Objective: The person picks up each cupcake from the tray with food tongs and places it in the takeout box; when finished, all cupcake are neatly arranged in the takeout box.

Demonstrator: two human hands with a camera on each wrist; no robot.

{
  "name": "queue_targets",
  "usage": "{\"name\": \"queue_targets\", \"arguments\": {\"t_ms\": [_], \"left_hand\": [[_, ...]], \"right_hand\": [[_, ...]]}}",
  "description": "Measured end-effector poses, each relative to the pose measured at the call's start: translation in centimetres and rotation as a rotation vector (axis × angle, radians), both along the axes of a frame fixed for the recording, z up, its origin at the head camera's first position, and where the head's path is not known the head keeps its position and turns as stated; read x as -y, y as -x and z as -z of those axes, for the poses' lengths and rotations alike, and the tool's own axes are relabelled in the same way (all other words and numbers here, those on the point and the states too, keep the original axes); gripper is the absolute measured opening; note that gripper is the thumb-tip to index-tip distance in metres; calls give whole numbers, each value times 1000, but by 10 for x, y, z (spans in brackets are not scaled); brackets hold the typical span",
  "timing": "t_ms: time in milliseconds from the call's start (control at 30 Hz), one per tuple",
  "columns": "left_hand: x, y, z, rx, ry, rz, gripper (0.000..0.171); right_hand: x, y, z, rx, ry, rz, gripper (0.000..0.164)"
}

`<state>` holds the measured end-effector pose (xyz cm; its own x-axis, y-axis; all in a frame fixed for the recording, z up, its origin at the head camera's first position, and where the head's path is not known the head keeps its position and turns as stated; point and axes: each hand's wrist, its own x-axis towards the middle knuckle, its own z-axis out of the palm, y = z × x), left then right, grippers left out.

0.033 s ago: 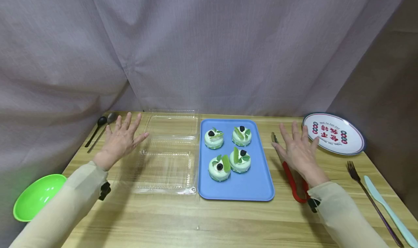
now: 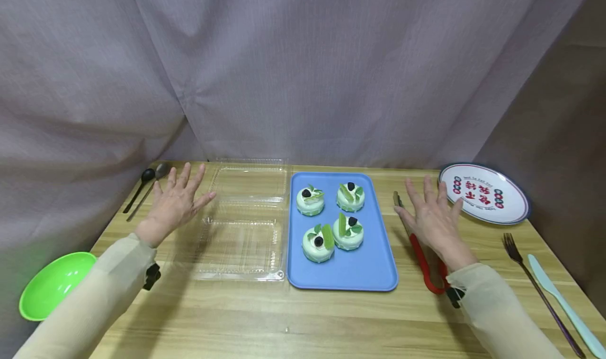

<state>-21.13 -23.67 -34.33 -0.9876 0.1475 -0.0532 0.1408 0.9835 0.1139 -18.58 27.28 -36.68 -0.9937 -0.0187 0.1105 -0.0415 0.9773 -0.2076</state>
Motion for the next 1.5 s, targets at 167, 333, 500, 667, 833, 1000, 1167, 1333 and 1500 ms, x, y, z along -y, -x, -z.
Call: {"name": "queue_targets", "arguments": {"t_ms": [167,333,500,667,833,1000,1167,1333,1500], "left_hand": [[0,-1,-1,6,-4,3,79],[4,-2,1,9,-56,5,80],[16,-8,7,15,-353,36,78],[36,-24,14,149,-691,-8,77],[48,-32,27,283,-862,-43,72],[57,-38,38,339,-913,-69,67],[58,-38,41,375,-976,-60,67],[60,-38,42,401,-1054,-48,65],[60,-40,43,420,-1124,-48,62]], "right_hand": [[-2,-1,1,-3,12,-3,72],[-9,-3,3,-19,65,-14,72],[-27,-16,12,-89,121,-39,80],[-42,-31,27,-71,109,-33,82],[-53,-41,39,66,82,-9,95],[-51,-37,47,100,88,-68,80],[-54,-33,45,95,95,-114,65],[-54,-29,42,127,97,-82,67],[-56,-25,41,140,105,-39,56]]}}
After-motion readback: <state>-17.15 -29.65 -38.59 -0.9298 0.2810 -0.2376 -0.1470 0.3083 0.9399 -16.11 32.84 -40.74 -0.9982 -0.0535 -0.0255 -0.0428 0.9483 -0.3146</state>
